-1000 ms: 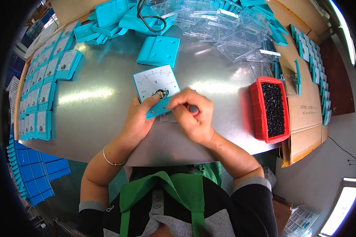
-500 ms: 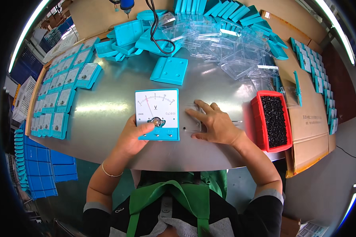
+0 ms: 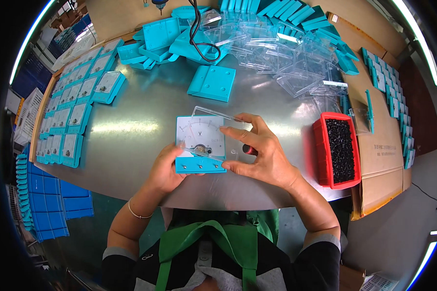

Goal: The person assembles small teal electrical devices by inserting a clear plastic cover over the dial, securing it with screws using a screwdriver, and placing the finished unit into a teal case. The process is repeated for multiple units on a metal workbench.

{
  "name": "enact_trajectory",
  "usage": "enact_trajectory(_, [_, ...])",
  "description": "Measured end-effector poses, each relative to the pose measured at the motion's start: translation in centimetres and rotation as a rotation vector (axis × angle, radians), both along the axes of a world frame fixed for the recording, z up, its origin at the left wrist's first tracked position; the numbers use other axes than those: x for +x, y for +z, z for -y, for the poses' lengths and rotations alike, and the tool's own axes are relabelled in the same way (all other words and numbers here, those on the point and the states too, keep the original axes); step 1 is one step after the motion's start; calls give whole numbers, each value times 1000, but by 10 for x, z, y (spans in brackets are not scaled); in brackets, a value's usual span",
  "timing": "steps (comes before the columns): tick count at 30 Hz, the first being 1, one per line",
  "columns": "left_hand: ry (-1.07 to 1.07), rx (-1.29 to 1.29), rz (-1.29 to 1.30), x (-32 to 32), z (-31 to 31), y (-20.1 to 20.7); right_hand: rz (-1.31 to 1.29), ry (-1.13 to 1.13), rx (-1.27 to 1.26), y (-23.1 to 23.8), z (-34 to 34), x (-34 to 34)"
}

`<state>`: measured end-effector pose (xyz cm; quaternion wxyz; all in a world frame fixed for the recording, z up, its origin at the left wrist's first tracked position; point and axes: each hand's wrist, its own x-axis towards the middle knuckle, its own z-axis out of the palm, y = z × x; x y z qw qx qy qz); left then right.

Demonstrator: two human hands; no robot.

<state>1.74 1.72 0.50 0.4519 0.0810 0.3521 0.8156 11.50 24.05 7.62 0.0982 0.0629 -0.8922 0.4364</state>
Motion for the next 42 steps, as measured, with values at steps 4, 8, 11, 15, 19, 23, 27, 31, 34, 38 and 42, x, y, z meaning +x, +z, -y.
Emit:
enact_trajectory(4, [-63, 58, 102, -1, 4, -4, 32, 73, -10, -9, 5, -14])
enact_trajectory(8, [-66, 73, 125, 1, 5, -6, 68, 84, -9, -14, 9, -18])
enact_trajectory(11, [-85, 91, 131, 3, 6, -7, 94, 106, -13, -18, 7, -16])
enact_trajectory(15, [-104, 158, 124, 7, 5, -2, 93, 132, 49, -13, 9, -10])
enact_trajectory(19, [4, -101, -172, 24, -4, 5, -12, 97, 238, -16, 16, 1])
enact_trajectory(23, [16, -102, -146, 23, -3, 6, -55, -33, -176, -16, 16, 11])
enact_trajectory(27, [18, -31, -198, 27, -3, 22, 412, -208, -719, -15, 9, 14])
enact_trajectory(31, [11, 13, -176, 29, -6, 28, 567, -35, -963, -38, 23, 19])
enact_trajectory(34, [8, -13, -156, 25, -4, 23, 530, -65, -1202, -42, 21, 16])
enact_trajectory(38, [-11, -7, -155, 19, -3, 23, 556, 64, -1056, -37, 30, 18])
enact_trajectory(42, [-4, 48, -79, 17, -1, 24, 604, 40, -1273, -54, 31, 11])
